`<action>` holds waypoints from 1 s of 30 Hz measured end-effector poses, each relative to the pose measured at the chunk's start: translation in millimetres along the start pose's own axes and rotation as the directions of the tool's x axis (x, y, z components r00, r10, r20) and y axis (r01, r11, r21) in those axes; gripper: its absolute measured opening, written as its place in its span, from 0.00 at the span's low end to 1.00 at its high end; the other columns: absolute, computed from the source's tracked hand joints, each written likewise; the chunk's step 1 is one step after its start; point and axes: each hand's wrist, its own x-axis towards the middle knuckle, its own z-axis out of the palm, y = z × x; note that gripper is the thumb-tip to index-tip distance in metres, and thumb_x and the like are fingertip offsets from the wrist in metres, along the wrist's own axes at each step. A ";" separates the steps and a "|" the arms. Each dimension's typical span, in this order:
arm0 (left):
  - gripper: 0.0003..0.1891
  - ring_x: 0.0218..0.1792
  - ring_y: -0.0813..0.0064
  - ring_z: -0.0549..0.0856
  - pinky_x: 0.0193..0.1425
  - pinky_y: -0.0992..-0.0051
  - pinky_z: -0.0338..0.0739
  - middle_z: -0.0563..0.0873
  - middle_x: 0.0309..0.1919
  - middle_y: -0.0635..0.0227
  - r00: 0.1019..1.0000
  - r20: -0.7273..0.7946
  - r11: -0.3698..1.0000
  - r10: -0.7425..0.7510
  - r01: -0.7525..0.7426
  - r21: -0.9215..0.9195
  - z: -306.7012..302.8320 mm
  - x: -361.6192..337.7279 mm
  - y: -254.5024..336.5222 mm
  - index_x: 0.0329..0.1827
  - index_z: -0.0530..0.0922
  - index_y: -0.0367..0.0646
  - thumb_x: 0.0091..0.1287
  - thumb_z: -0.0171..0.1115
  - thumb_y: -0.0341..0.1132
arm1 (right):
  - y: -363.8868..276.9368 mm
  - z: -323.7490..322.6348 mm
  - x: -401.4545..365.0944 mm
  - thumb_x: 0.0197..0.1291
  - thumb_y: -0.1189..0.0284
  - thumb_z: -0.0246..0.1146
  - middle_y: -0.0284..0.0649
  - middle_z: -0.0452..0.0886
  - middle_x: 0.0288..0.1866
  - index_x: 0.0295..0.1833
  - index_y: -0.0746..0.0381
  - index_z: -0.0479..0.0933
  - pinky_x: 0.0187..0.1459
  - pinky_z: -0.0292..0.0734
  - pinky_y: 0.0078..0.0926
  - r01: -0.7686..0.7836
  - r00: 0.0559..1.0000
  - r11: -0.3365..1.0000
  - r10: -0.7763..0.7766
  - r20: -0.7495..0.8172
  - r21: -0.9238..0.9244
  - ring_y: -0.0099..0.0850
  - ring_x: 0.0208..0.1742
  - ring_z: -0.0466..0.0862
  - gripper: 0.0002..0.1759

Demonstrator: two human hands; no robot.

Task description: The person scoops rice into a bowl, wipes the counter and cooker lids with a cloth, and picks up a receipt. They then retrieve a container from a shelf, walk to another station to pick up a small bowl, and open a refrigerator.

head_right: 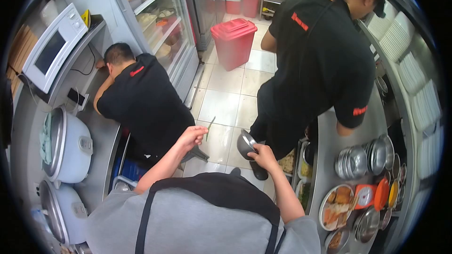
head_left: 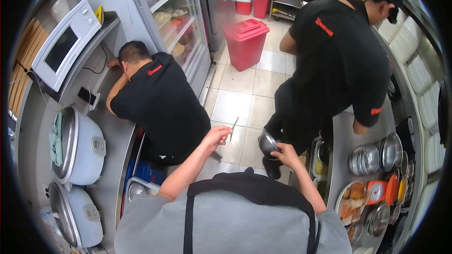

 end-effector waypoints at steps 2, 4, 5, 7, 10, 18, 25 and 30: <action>0.06 0.12 0.88 0.63 0.20 0.83 0.59 0.67 0.13 0.82 0.999 -0.042 0.999 0.034 -0.035 -0.035 0.7 24.6 30.6 0.38 0.75 0.43 0.61 0.61 0.33 | -8.8 -14.9 39.6 0.45 0.69 0.67 0.52 0.76 0.26 0.28 0.69 0.72 0.33 0.68 0.38 0.047 0.998 0.999 -0.047 0.040 0.011 0.49 0.30 0.76 0.14; 0.06 0.12 0.88 0.63 0.20 0.83 0.59 0.66 0.13 0.82 0.999 -0.044 0.992 0.017 -0.022 -0.124 -6.3 50.4 48.6 0.37 0.74 0.43 0.61 0.61 0.33 | -21.9 -26.1 78.9 0.46 0.69 0.67 0.52 0.76 0.27 0.29 0.69 0.73 0.33 0.68 0.38 0.074 0.997 0.997 -0.073 0.036 -0.004 0.49 0.31 0.76 0.14; 0.06 0.12 0.88 0.62 0.20 0.83 0.59 0.66 0.13 0.82 0.999 -0.041 0.977 0.004 -0.013 -0.211 -10.6 61.7 51.4 0.37 0.74 0.44 0.61 0.61 0.33 | -26.2 -29.3 94.9 0.46 0.69 0.67 0.52 0.76 0.27 0.30 0.68 0.73 0.33 0.68 0.38 0.100 0.995 0.995 -0.100 0.029 -0.022 0.49 0.31 0.76 0.14; 0.04 0.12 0.88 0.62 0.20 0.83 0.59 0.65 0.12 0.83 0.999 -0.023 0.969 -0.028 0.022 -0.248 -25.0 95.1 57.6 0.33 0.73 0.46 0.62 0.60 0.33 | -32.2 -35.8 130.2 0.47 0.69 0.66 0.52 0.75 0.27 0.33 0.68 0.74 0.34 0.69 0.37 0.130 0.991 0.991 -0.131 -0.001 -0.035 0.48 0.31 0.76 0.13; 0.09 0.11 0.88 0.61 0.19 0.84 0.59 0.63 0.10 0.82 0.987 -0.009 0.869 -0.163 0.139 -0.475 -52.0 155.3 68.1 0.26 0.68 0.49 0.64 0.57 0.32 | -35.4 -44.0 182.3 0.48 0.70 0.65 0.50 0.74 0.25 0.33 0.68 0.74 0.33 0.69 0.34 0.164 0.986 0.973 -0.159 -0.046 0.160 0.41 0.28 0.76 0.12; 0.09 0.11 0.88 0.61 0.18 0.84 0.61 0.64 0.11 0.83 0.985 0.009 0.900 -0.172 0.161 -0.405 -86.6 334.7 173.8 0.26 0.68 0.51 0.65 0.56 0.33 | -19.6 -55.5 302.5 0.49 0.73 0.66 0.40 0.77 0.24 0.35 0.69 0.76 0.31 0.69 0.24 0.025 0.998 0.918 -0.044 0.039 0.395 0.23 0.27 0.74 0.11; 0.07 0.12 0.87 0.63 0.20 0.83 0.61 0.66 0.12 0.83 0.991 0.115 0.947 -0.062 0.095 -0.307 -58.8 439.6 272.6 0.30 0.70 0.51 0.62 0.60 0.34 | -9.0 -61.0 349.9 0.49 0.73 0.66 0.31 0.71 0.21 0.31 0.68 0.74 0.28 0.64 0.21 -0.064 0.996 0.926 0.084 -0.036 0.371 0.18 0.26 0.68 0.10; 0.06 0.13 0.86 0.63 0.20 0.82 0.60 0.66 0.12 0.82 0.974 0.218 0.948 -0.063 0.126 -0.292 -21.9 469.7 265.8 0.29 0.71 0.49 0.62 0.60 0.33 | -3.6 -67.7 360.9 0.47 0.67 0.67 0.49 0.74 0.24 0.30 0.69 0.72 0.29 0.68 0.31 -0.035 0.983 0.973 0.075 -0.167 0.227 0.38 0.24 0.74 0.15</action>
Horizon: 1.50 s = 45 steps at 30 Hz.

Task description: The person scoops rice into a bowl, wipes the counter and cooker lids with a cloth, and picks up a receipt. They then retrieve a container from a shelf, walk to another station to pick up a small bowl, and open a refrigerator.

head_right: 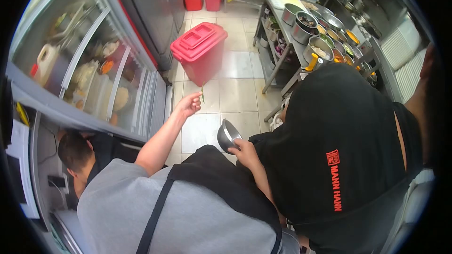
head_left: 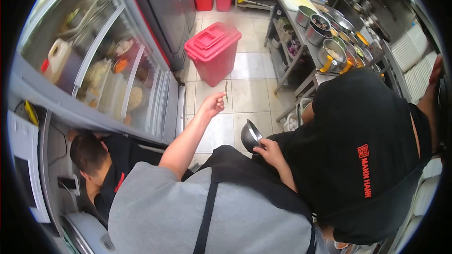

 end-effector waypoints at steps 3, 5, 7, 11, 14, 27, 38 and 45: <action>0.06 0.12 0.86 0.63 0.20 0.82 0.60 0.65 0.12 0.82 0.995 0.049 0.996 -0.089 0.088 0.028 10.1 19.2 -5.7 0.29 0.71 0.49 0.63 0.59 0.33 | -1.2 -3.0 11.0 0.47 0.68 0.66 0.50 0.73 0.26 0.30 0.69 0.71 0.31 0.68 0.34 0.013 0.998 1.000 -0.011 -0.058 0.022 0.41 0.27 0.74 0.16; 0.09 0.11 0.87 0.61 0.18 0.82 0.59 0.61 0.10 0.84 0.990 -0.023 0.990 -0.138 0.139 0.026 5.5 36.7 3.7 0.27 0.67 0.51 0.65 0.56 0.34 | 0.7 -4.9 20.7 0.48 0.68 0.66 0.50 0.72 0.25 0.31 0.69 0.71 0.30 0.67 0.32 0.007 0.996 0.997 0.000 -0.093 0.080 0.39 0.26 0.72 0.15; 0.09 0.11 0.87 0.61 0.18 0.82 0.59 0.61 0.10 0.84 0.985 -0.028 0.985 -0.170 0.171 0.034 -6.1 62.4 19.7 0.27 0.67 0.51 0.65 0.56 0.34 | 5.4 -8.8 34.0 0.48 0.69 0.66 0.48 0.72 0.23 0.30 0.69 0.70 0.29 0.66 0.31 -0.040 0.994 0.994 0.050 -0.101 0.103 0.36 0.25 0.72 0.15; 0.10 0.10 0.87 0.61 0.18 0.82 0.60 0.61 0.10 0.83 0.980 -0.086 0.981 -0.182 0.187 0.059 -21.4 120.1 64.5 0.26 0.67 0.52 0.64 0.57 0.35 | 13.3 -8.6 82.8 0.48 0.69 0.66 0.45 0.73 0.23 0.31 0.68 0.73 0.29 0.67 0.29 -0.100 0.970 0.981 0.133 -0.204 0.166 0.32 0.24 0.72 0.14; 0.08 0.11 0.87 0.62 0.18 0.83 0.60 0.63 0.10 0.83 0.976 -0.079 0.970 -0.204 0.213 0.121 -33.5 155.8 100.2 0.27 0.68 0.52 0.63 0.58 0.35 | 32.0 -0.9 130.2 0.48 0.68 0.67 0.47 0.76 0.25 0.33 0.67 0.74 0.31 0.70 0.32 -0.173 0.941 0.969 0.215 -0.262 0.177 0.35 0.27 0.77 0.13; 0.06 0.13 0.84 0.60 0.20 0.79 0.54 0.62 0.10 0.80 0.717 0.565 0.883 -0.408 0.153 0.443 256.7 343.1 86.9 0.32 0.76 0.46 0.64 0.56 0.36 | 23.6 -49.3 225.3 0.49 0.68 0.65 0.50 0.76 0.29 0.31 0.67 0.72 0.36 0.69 0.39 -0.353 0.876 0.931 0.293 -0.383 -0.093 0.47 0.34 0.77 0.14; 0.14 0.17 0.81 0.76 0.22 0.79 0.72 0.83 0.25 0.67 0.668 0.443 0.557 -0.598 -0.051 0.829 257.1 398.0 65.3 0.45 0.76 0.46 0.61 0.60 0.44 | 54.9 -97.7 280.0 0.46 0.68 0.66 0.49 0.75 0.27 0.29 0.67 0.71 0.35 0.68 0.40 -0.363 0.803 0.932 0.327 -0.499 0.028 0.48 0.33 0.76 0.14; 0.14 0.21 0.77 0.79 0.26 0.77 0.76 0.82 0.30 0.64 0.825 -0.069 0.415 -0.561 0.353 0.839 40.4 446.0 152.7 0.46 0.73 0.42 0.62 0.58 0.41 | 74.3 -138.7 380.3 0.46 0.68 0.68 0.52 0.77 0.30 0.31 0.68 0.72 0.34 0.69 0.40 -0.387 0.804 0.922 0.327 -0.497 -0.020 0.50 0.32 0.76 0.16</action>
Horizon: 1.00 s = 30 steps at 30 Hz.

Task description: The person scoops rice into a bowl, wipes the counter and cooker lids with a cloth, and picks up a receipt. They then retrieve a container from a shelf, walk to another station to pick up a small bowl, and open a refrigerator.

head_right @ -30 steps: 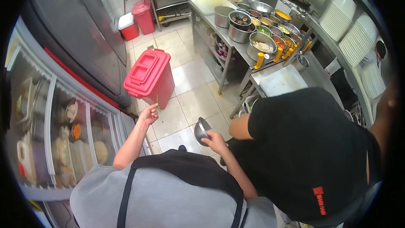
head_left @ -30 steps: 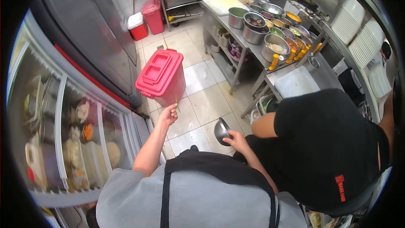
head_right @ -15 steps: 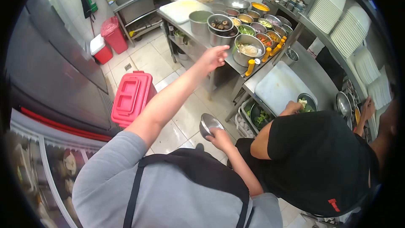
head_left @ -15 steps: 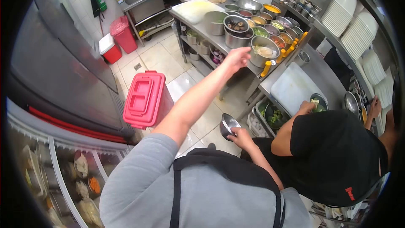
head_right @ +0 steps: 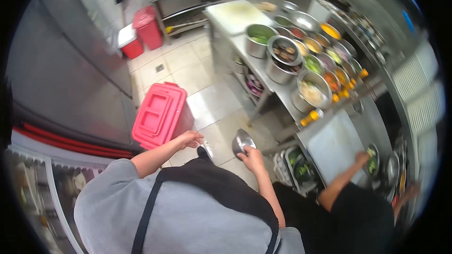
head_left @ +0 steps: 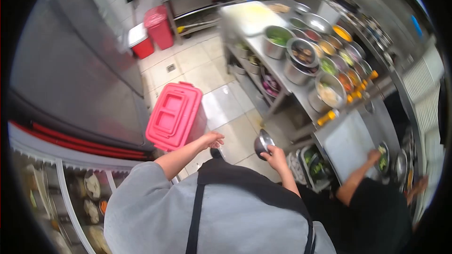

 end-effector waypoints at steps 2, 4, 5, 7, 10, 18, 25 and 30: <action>0.15 0.22 0.76 0.79 0.27 0.76 0.77 0.82 0.30 0.63 0.995 -0.102 0.998 0.014 -0.019 -0.052 -48.2 -3.4 -24.1 0.46 0.72 0.41 0.62 0.57 0.40 | -12.5 11.2 47.8 0.45 0.67 0.69 0.51 0.76 0.26 0.31 0.68 0.72 0.32 0.68 0.37 0.041 0.998 0.999 -0.040 0.056 -0.007 0.45 0.27 0.74 0.16; 0.14 0.22 0.76 0.79 0.26 0.76 0.76 0.82 0.31 0.63 0.981 -0.192 0.988 0.004 -0.033 -0.149 -90.7 -12.4 -30.6 0.46 0.72 0.41 0.62 0.57 0.40 | -30.5 27.6 100.7 0.45 0.68 0.68 0.50 0.75 0.25 0.31 0.68 0.73 0.30 0.68 0.35 0.106 0.986 0.994 -0.102 0.133 -0.019 0.42 0.25 0.74 0.15; 0.15 0.23 0.76 0.79 0.27 0.76 0.76 0.82 0.32 0.63 0.967 -0.255 0.983 0.025 -0.069 -0.167 -111.7 -12.9 -37.0 0.46 0.73 0.41 0.62 0.57 0.40 | -43.4 35.2 125.4 0.45 0.69 0.69 0.49 0.75 0.24 0.31 0.68 0.73 0.30 0.67 0.35 0.138 0.978 0.990 -0.130 0.161 -0.039 0.40 0.25 0.74 0.15; 0.15 0.24 0.75 0.80 0.27 0.76 0.75 0.82 0.32 0.63 0.920 -0.390 0.971 0.041 -0.129 -0.202 -146.6 -20.4 -45.3 0.46 0.73 0.41 0.62 0.57 0.41 | -74.8 50.4 170.8 0.44 0.71 0.69 0.50 0.74 0.22 0.30 0.68 0.72 0.28 0.66 0.34 0.244 0.950 0.968 -0.227 0.213 -0.059 0.41 0.24 0.73 0.14; 0.14 0.25 0.76 0.80 0.28 0.76 0.75 0.82 0.32 0.64 0.824 -0.563 0.918 0.063 -0.269 -0.291 -198.9 -37.1 -45.5 0.44 0.74 0.41 0.63 0.57 0.42 | -133.2 70.6 233.2 0.45 0.72 0.68 0.53 0.76 0.28 0.30 0.69 0.72 0.32 0.69 0.39 0.365 0.886 0.925 -0.309 0.345 -0.109 0.50 0.31 0.76 0.14; 0.09 0.27 0.79 0.81 0.28 0.79 0.76 0.82 0.30 0.68 0.456 -0.888 0.748 -0.063 -0.567 -0.345 -267.4 -109.7 -36.1 0.41 0.77 0.40 0.63 0.55 0.36 | -198.0 148.3 373.1 0.43 0.73 0.69 0.52 0.76 0.30 0.34 0.68 0.75 0.33 0.69 0.36 0.624 0.659 0.780 -0.559 0.503 0.050 0.46 0.31 0.76 0.14; 0.09 0.27 0.81 0.80 0.31 0.81 0.75 0.83 0.30 0.70 -0.150 -0.921 0.653 -0.361 -0.745 -0.135 -309.9 -186.2 -43.0 0.42 0.78 0.44 0.63 0.56 0.36 | -202.6 200.1 503.0 0.43 0.72 0.68 0.55 0.76 0.27 0.35 0.66 0.76 0.34 0.69 0.41 0.771 0.460 0.637 -0.564 0.686 0.007 0.53 0.32 0.76 0.14; 0.10 0.31 0.81 0.81 0.32 0.81 0.74 0.83 0.32 0.70 -0.305 -0.841 0.649 -0.446 -0.758 -0.069 -282.3 -217.5 16.9 0.41 0.78 0.43 0.62 0.59 0.39 | -208.1 241.2 593.2 0.42 0.72 0.68 0.56 0.80 0.33 0.40 0.68 0.78 0.40 0.74 0.38 0.845 0.328 0.534 -0.479 0.814 -0.027 0.49 0.38 0.81 0.17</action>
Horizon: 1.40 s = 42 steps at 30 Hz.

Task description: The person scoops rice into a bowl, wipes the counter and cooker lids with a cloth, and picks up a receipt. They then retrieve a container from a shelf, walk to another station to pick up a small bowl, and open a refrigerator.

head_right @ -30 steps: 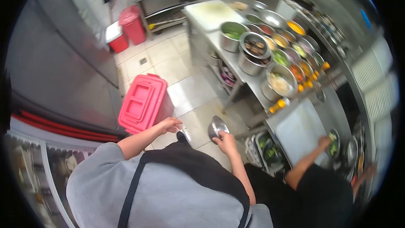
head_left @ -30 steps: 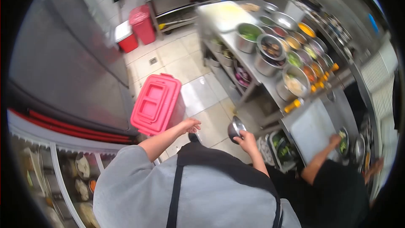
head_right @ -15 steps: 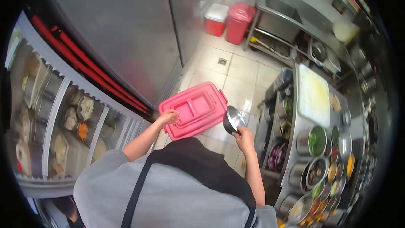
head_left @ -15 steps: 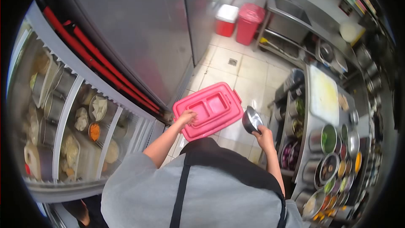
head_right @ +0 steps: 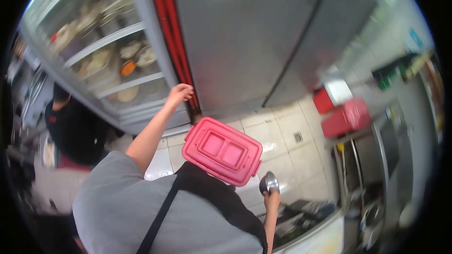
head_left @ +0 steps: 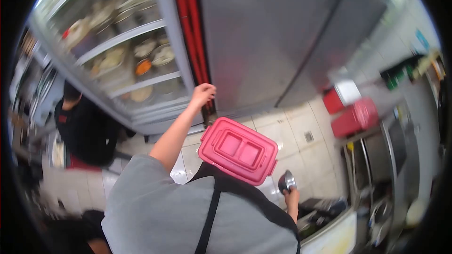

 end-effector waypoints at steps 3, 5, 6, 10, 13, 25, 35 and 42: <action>0.13 0.33 0.75 0.82 0.37 0.75 0.76 0.83 0.32 0.66 0.982 -0.083 0.979 0.170 -0.159 0.130 4.7 -18.8 8.4 0.42 0.79 0.40 0.59 0.61 0.39 | 12.0 -9.4 44.3 0.41 0.73 0.69 0.55 0.80 0.33 0.38 0.68 0.78 0.40 0.74 0.39 0.113 0.989 0.993 -0.109 0.098 -0.035 0.49 0.37 0.81 0.16; 0.19 0.37 0.70 0.83 0.44 0.72 0.76 0.84 0.36 0.61 0.922 -0.182 0.914 0.342 -0.281 0.292 -4.0 -22.2 25.0 0.44 0.78 0.36 0.55 0.64 0.41 | 10.6 -14.3 72.9 0.39 0.74 0.70 0.53 0.80 0.31 0.36 0.67 0.77 0.38 0.74 0.38 0.212 0.970 0.970 -0.194 0.145 -0.119 0.49 0.36 0.81 0.15; 0.23 0.48 0.66 0.81 0.52 0.71 0.74 0.81 0.46 0.55 0.914 -0.198 0.855 0.353 -0.230 0.464 -14.3 -22.3 43.7 0.46 0.77 0.36 0.53 0.66 0.44 | 7.4 -18.5 86.5 0.39 0.74 0.70 0.53 0.80 0.31 0.36 0.67 0.77 0.38 0.74 0.38 0.241 0.962 0.963 -0.220 0.164 -0.123 0.49 0.36 0.81 0.15; 0.51 0.71 0.49 0.46 0.66 0.40 0.48 0.48 0.71 0.53 0.790 -0.242 0.539 0.563 -0.130 0.832 -65.2 2.7 117.9 0.70 0.53 0.47 0.45 0.69 0.55 | -8.4 -33.5 132.2 0.39 0.76 0.69 0.52 0.79 0.28 0.33 0.67 0.76 0.35 0.73 0.39 0.398 0.917 0.916 -0.396 0.044 -0.056 0.49 0.32 0.80 0.13; 0.60 0.71 0.45 0.42 0.64 0.38 0.46 0.39 0.72 0.55 0.651 -0.193 0.157 0.734 0.115 0.981 -105.5 27.7 178.6 0.73 0.42 0.54 0.40 0.71 0.57 | -22.1 -34.7 142.9 0.39 0.77 0.69 0.52 0.79 0.28 0.34 0.68 0.76 0.36 0.73 0.39 0.383 0.923 0.918 -0.383 0.017 -0.101 0.49 0.33 0.80 0.13; 0.51 0.72 0.52 0.37 0.65 0.37 0.32 0.44 0.72 0.61 0.296 -0.030 0.023 0.955 0.028 0.999 -175.2 124.5 196.3 0.72 0.50 0.55 0.46 0.59 0.66 | -36.5 -26.5 105.2 0.40 0.77 0.68 0.56 0.79 0.29 0.35 0.70 0.76 0.37 0.73 0.40 0.160 0.985 0.985 -0.163 -0.050 -0.063 0.51 0.34 0.80 0.14; 0.47 0.72 0.49 0.41 0.66 0.41 0.27 0.48 0.72 0.60 0.151 -0.091 0.087 0.984 0.036 0.996 -172.3 157.3 187.5 0.70 0.54 0.53 0.47 0.60 0.60 | -100.9 -37.6 179.0 0.37 0.80 0.69 0.53 0.79 0.30 0.29 0.68 0.74 0.37 0.71 0.43 0.285 0.944 0.951 -0.300 -0.136 -0.118 0.51 0.34 0.79 0.12; 0.46 0.71 0.45 0.39 0.64 0.36 0.30 0.47 0.71 0.55 0.171 -0.036 0.034 0.985 0.017 0.999 -178.8 162.0 184.6 0.69 0.57 0.49 0.48 0.58 0.62 | -166.5 -46.6 230.3 0.39 0.82 0.67 0.55 0.77 0.30 0.29 0.70 0.72 0.36 0.71 0.42 0.390 0.898 0.917 -0.399 -0.186 -0.082 0.53 0.35 0.78 0.11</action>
